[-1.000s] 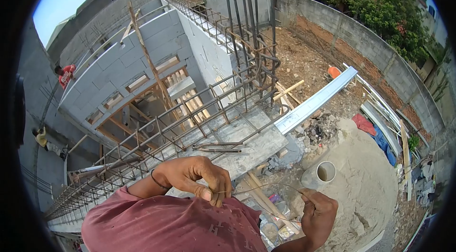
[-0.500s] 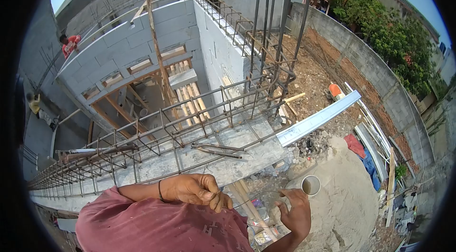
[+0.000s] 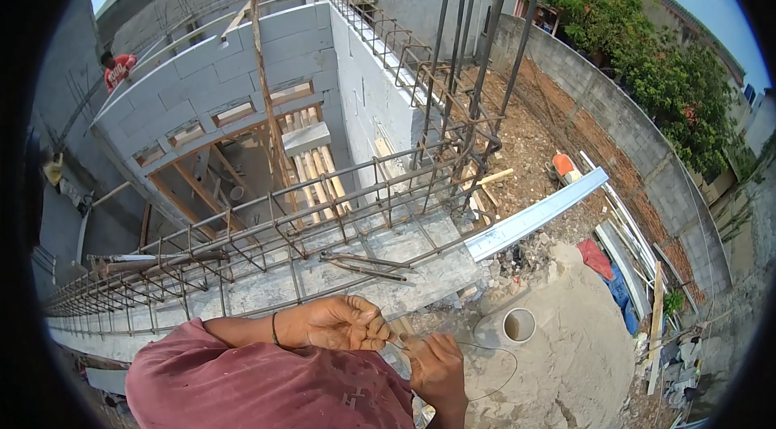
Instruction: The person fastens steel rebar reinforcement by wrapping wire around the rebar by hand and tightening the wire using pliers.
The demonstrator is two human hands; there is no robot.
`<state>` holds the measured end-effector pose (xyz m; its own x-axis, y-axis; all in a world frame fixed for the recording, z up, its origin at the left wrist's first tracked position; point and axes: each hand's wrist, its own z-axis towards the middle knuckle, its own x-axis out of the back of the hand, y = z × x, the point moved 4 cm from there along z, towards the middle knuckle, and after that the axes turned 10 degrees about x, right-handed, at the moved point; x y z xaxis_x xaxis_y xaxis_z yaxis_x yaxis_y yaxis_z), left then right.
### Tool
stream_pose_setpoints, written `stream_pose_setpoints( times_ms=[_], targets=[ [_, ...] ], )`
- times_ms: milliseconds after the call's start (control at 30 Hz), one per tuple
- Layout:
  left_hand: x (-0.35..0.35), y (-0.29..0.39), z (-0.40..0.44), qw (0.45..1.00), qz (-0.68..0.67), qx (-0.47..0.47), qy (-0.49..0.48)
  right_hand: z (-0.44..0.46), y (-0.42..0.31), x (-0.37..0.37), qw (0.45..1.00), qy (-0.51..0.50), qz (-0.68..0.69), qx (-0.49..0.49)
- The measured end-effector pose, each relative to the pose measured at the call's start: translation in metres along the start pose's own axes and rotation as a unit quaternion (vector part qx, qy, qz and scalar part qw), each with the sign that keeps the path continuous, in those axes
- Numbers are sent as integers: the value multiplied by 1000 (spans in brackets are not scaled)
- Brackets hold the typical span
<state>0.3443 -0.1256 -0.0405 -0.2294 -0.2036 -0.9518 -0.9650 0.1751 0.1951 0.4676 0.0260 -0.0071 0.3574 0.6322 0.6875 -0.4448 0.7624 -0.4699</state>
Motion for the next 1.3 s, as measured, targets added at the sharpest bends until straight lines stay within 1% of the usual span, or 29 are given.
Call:
stream_pose_setpoints(
  times_ms=[67,100,133,167,200,267,300,367,400,467,500,533,600,633,700,733,800,833,933,967,1000,1067,1100,1133,1167,1200,1233,1267,1300],
  targets=[
    [-10,8,-3,995,17,-90,45,-9,4,-2,992,61,37,-108],
    [-8,8,0,995,15,-88,47,-11,3,-9,991,60,39,-111],
    [-11,14,1,975,137,-171,30,-13,4,-17,986,73,95,-113],
    [-15,21,0,933,259,-250,11,-14,6,-22,978,87,149,-114],
    [-15,24,1,933,261,-248,10,-14,5,-20,978,90,147,-114],
    [-23,24,4,948,244,-198,-49,-16,2,-14,958,79,216,-172],
    [-30,24,5,952,237,-181,-67,-18,3,-9,957,80,217,-173],
    [-65,19,5,938,278,-180,-102,-28,12,-1,917,92,320,-218],
    [-62,17,9,939,278,-176,-101,-29,14,1,916,95,321,-220],
    [-52,13,15,891,397,-219,-28,-23,15,7,893,134,383,-192],
    [-55,15,20,881,397,-257,-27,-21,16,7,893,135,383,-192],
    [-56,15,20,880,399,-256,-27,-18,16,7,907,116,362,-183],
    [-51,17,23,877,412,-238,63,-14,15,7,930,79,317,-166],
    [-54,16,25,877,415,-235,62,-14,15,6,930,83,316,-166],
    [-61,16,24,845,443,-278,111,-13,15,1,900,84,379,-199],
    [-63,16,24,844,446,-275,111,-10,13,0,899,88,380,-199],
    [-69,18,19,735,572,-316,178,-5,10,-1,891,109,397,-193],
    [-75,20,21,734,577,-310,179,-9,13,-5,888,115,400,-193],
    [-99,48,29,702,633,-266,187,-23,22,-17,862,139,437,-215],
    [-107,64,31,594,756,-206,181,-26,28,-11,865,158,421,-222],
    [-113,81,33,467,857,-141,169,-31,34,-5,868,175,404,-228],
    [-136,132,28,418,837,-250,250,-46,45,13,871,195,387,-232],
    [-145,164,29,508,741,-349,268,-59,53,21,864,233,370,-248],
    [-158,205,30,498,715,-400,283,-72,59,28,856,269,352,-265],
    [-175,239,33,487,675,-470,292,-81,63,31,856,273,351,-266],
    [-183,282,40,479,661,-510,272,-91,69,37,842,318,337,-276],
    [-186,322,52,461,656,-517,301,-99,71,42,828,361,320,-285],
    [-191,352,65,443,648,-525,329,-100,69,48,832,361,313,-282],
    [-199,366,78,381,659,-545,352,-101,66,54,828,365,302,-300]
  ],
)
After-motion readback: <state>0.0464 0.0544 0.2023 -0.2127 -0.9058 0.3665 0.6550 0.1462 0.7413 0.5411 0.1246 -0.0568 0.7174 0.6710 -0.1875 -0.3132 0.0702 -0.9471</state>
